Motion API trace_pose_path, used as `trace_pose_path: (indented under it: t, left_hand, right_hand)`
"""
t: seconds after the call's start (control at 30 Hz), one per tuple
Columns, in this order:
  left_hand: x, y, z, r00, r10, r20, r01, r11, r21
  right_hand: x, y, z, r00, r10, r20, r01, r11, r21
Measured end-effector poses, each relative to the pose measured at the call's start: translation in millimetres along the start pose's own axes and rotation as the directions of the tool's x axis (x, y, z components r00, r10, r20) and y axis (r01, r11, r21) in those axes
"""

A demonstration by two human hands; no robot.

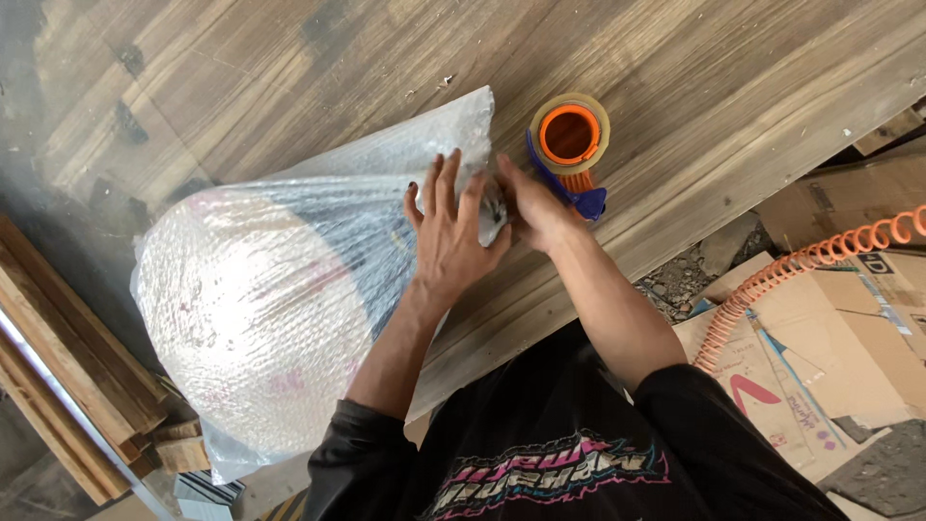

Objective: The person wraps a circular sign in bubble wrap by folding the material over the object and securing it with packing tape from a dispenser.

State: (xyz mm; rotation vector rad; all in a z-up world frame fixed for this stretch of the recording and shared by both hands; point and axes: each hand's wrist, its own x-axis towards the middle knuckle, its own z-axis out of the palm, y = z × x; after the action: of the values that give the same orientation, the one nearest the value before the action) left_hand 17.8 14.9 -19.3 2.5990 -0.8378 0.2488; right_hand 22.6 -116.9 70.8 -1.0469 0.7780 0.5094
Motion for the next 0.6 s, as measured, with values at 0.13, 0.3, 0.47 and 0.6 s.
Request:
trace_pose_path:
  t: [0.13,0.3,0.47,0.6]
  left_hand:
    - [-15,-21,25,0.999,-0.048,-0.004,0.048,0.999,0.000]
    - [-19,-37,50,0.994,-0.051,-0.094,0.055,0.998,0.034]
    - [-21,-42,77,0.981,-0.032,-0.190,0.053,0.993,0.106]
    - [-40,-49,117,0.959,-0.056,-0.277,0.099,0.985,0.144]
  right_hand:
    - [20,2,1,0.998,-0.054,0.011,0.054,0.998,-0.021]
    - [76,45,-26,0.991,-0.120,0.050,0.125,0.988,-0.088]
    - [109,74,-59,0.980,-0.174,0.097,0.190,0.963,-0.192]
    - [136,103,-96,0.961,-0.264,0.079,0.270,0.960,-0.076]
